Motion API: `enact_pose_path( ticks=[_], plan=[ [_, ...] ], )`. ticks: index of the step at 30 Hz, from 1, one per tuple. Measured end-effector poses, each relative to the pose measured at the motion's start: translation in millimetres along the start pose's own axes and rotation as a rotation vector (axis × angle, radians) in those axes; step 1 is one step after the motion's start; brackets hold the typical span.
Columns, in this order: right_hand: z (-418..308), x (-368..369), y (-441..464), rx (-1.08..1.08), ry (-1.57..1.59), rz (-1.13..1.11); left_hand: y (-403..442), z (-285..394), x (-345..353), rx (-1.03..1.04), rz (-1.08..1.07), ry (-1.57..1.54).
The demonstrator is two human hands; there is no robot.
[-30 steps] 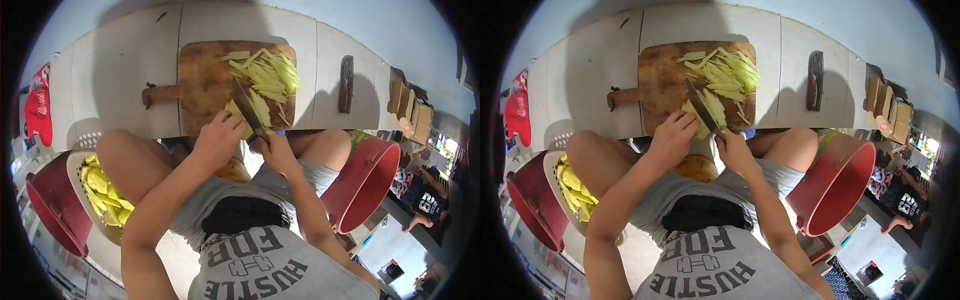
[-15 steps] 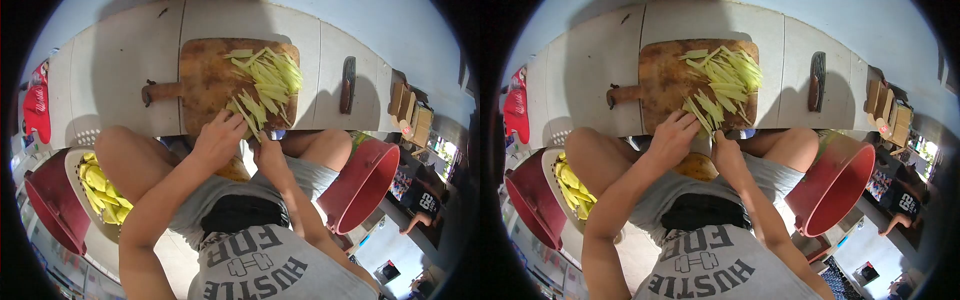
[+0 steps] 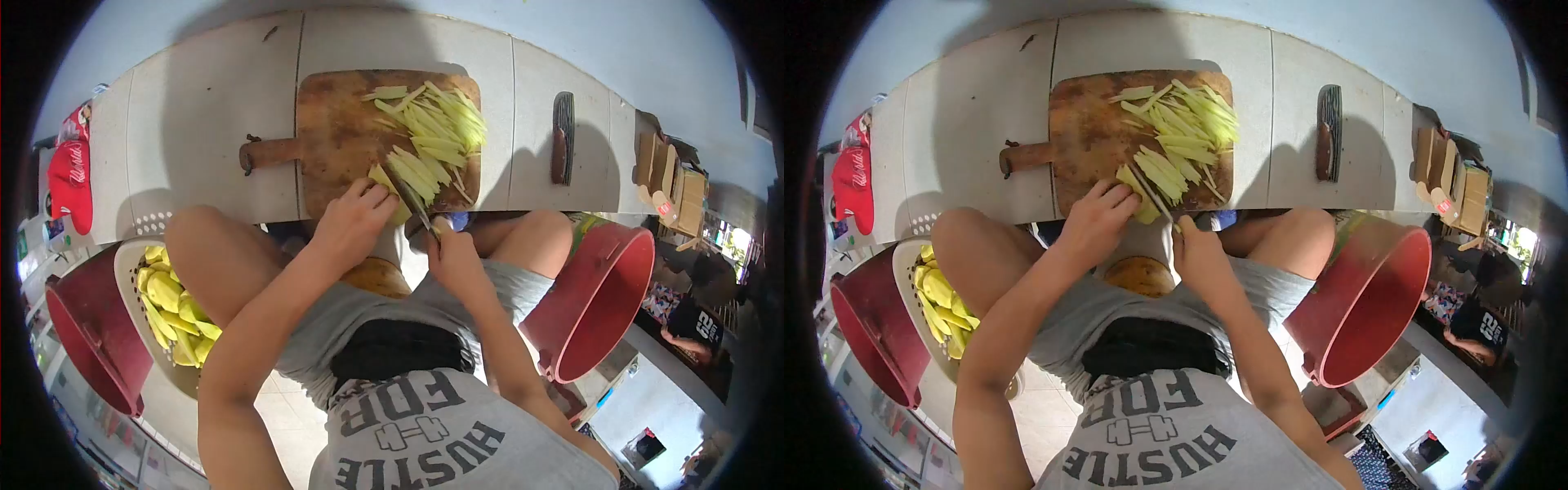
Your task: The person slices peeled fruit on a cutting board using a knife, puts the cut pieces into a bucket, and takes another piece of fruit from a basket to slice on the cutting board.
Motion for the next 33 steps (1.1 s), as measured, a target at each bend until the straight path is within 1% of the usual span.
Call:
enact_pose_path(
  ticks=[3, 9, 12, 13, 15, 19, 21, 22, 23, 25, 26, 27, 29, 33],
  plan=[
    [-8, -8, -21, 0.055, -0.083, -0.042, 1, 0, 2, 0.036, 0.003, 0.033],
    [3, -2, -29, 0.077, -0.080, -0.069, -1, -1, 1, 0.042, 0.017, 0.028],
    [1, 3, -20, 0.066, -0.094, -0.070, -1, -4, 3, 0.016, -0.020, 0.004],
    [4, 12, -11, 0.068, -0.095, -0.072, -2, -4, 5, 0.024, -0.006, 0.011],
    [10, 30, 10, 0.002, -0.032, -0.028, -2, -3, 8, 0.032, 0.010, 0.018],
    [13, 32, 15, 0.010, 0.017, -0.013, -1, -3, 3, 0.007, 0.042, 0.000],
    [13, 19, 25, -0.044, 0.097, -0.145, 2, 0, 2, 0.025, 0.057, -0.008],
    [16, 18, 27, -0.036, 0.111, -0.156, 1, -1, 4, 0.029, 0.042, -0.008],
    [16, 13, 25, -0.040, 0.111, -0.156, -2, -2, 5, 0.028, 0.024, -0.007],
    [3, -3, 17, -0.022, 0.086, -0.066, -3, -3, 4, 0.038, 0.035, -0.001],
    [2, -4, 10, -0.055, 0.108, -0.024, -4, -3, 4, 0.056, 0.040, -0.006],
    [2, -3, 2, -0.053, 0.109, -0.026, -5, -2, 3, 0.055, 0.037, -0.007],
    [4, -1, -12, -0.028, -0.062, -0.047, -4, -2, 4, 0.025, -0.016, -0.005],
    [3, 2, -27, 0.013, -0.073, -0.039, -3, -3, 2, 0.042, -0.019, 0.050]
  ],
)
Point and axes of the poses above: each hand's wrist, its own y-axis towards the middle knuckle, its own x-axis out of the palm, z = x × y, the point moved 4 cm from there along y, towards the middle knuckle, and after that the axes turned 11 degrees about x, right-handed, at the moved point
